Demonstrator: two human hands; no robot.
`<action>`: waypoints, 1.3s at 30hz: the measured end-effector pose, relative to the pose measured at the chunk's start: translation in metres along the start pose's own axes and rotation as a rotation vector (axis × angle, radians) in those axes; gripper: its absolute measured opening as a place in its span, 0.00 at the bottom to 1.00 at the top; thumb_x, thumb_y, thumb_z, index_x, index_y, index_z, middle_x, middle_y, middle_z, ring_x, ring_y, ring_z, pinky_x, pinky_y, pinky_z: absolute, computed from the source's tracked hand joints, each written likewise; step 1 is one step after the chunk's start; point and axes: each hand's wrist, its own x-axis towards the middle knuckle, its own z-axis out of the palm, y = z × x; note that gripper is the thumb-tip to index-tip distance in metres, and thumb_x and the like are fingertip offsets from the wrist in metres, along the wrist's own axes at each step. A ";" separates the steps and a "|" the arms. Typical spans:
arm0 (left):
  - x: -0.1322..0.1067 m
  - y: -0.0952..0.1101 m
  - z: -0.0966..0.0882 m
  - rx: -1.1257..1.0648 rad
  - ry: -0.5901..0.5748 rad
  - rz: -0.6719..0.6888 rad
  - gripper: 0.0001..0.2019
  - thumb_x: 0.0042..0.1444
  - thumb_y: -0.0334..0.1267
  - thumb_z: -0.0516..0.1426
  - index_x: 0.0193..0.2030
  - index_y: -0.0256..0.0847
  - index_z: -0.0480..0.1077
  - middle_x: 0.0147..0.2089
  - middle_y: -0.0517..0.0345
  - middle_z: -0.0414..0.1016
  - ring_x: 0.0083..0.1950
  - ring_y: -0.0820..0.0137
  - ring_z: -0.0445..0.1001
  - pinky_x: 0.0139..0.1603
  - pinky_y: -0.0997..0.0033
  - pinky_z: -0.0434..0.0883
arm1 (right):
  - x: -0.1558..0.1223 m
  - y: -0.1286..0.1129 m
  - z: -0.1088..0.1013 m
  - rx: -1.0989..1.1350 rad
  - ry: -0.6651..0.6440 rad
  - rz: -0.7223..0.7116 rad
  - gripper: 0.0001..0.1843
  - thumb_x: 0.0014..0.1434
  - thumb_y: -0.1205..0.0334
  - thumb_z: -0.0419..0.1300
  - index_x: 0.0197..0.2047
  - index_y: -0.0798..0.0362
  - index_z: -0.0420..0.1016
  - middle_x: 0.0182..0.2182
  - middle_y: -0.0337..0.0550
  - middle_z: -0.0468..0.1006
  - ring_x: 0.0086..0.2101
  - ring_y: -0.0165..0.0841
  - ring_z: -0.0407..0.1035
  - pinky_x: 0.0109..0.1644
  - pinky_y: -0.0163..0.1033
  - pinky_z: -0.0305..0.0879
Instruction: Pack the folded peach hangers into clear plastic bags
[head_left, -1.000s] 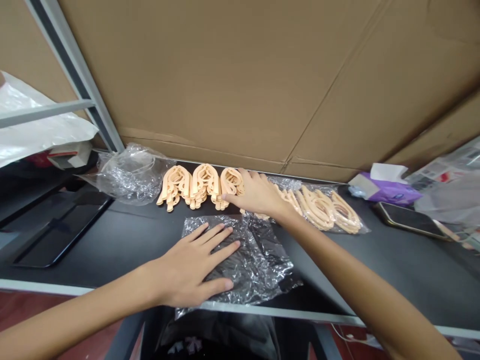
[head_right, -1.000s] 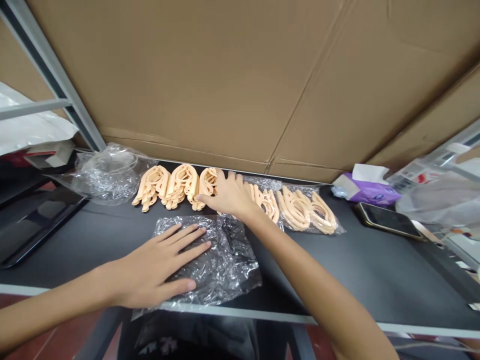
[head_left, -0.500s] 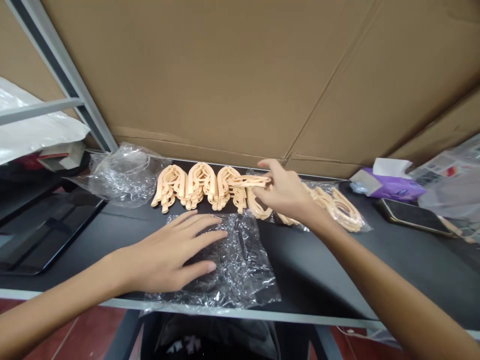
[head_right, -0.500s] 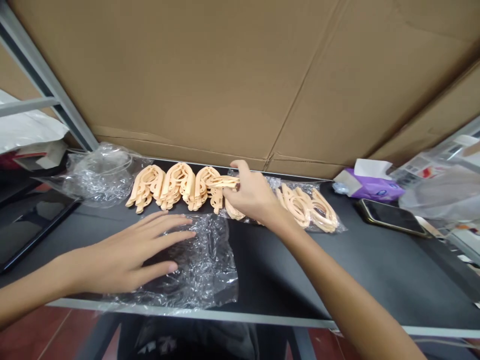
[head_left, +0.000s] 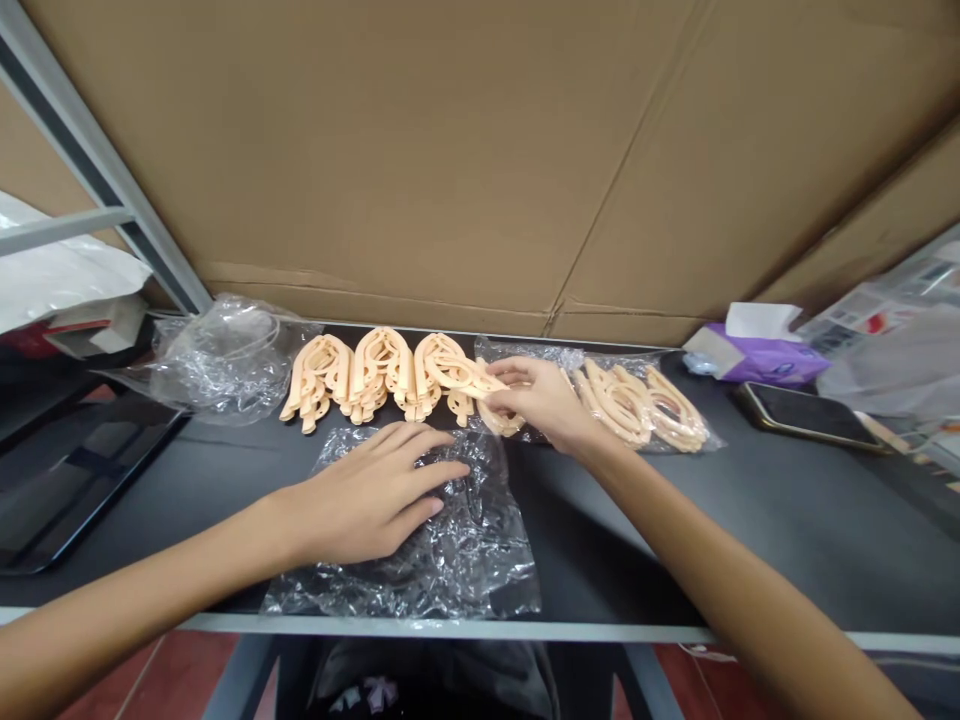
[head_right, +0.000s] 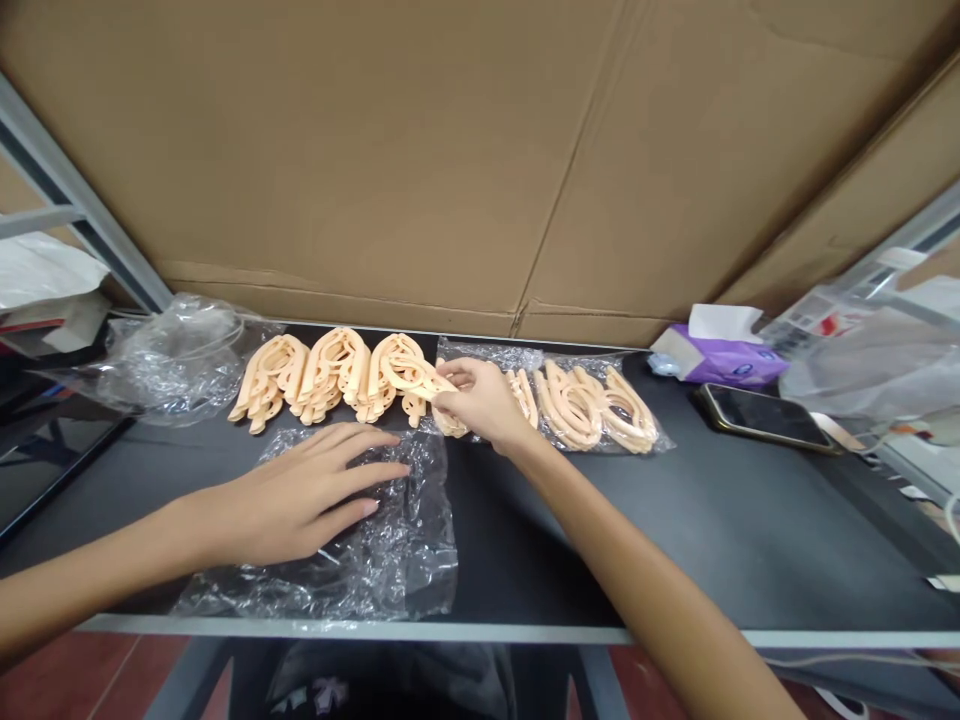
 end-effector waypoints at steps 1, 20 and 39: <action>0.003 0.001 -0.001 0.014 -0.012 0.014 0.20 0.70 0.35 0.51 0.66 0.48 0.67 0.68 0.47 0.65 0.68 0.52 0.62 0.66 0.45 0.65 | 0.000 0.000 0.001 0.061 -0.007 0.030 0.19 0.44 0.66 0.67 0.43 0.57 0.80 0.36 0.50 0.85 0.34 0.40 0.79 0.42 0.48 0.77; 0.015 -0.004 -0.009 -0.196 0.231 0.051 0.10 0.72 0.33 0.49 0.44 0.40 0.71 0.41 0.54 0.67 0.45 0.64 0.64 0.48 0.62 0.65 | -0.086 -0.006 -0.057 0.033 -0.027 0.132 0.11 0.45 0.55 0.73 0.34 0.47 0.88 0.33 0.46 0.86 0.34 0.40 0.77 0.36 0.43 0.73; -0.007 0.012 -0.009 -0.172 0.248 -0.139 0.18 0.72 0.44 0.52 0.65 0.44 0.64 0.62 0.46 0.69 0.62 0.57 0.68 0.62 0.53 0.68 | -0.061 -0.010 -0.019 0.083 -0.346 0.168 0.11 0.47 0.60 0.72 0.35 0.53 0.83 0.30 0.42 0.84 0.29 0.33 0.77 0.35 0.40 0.78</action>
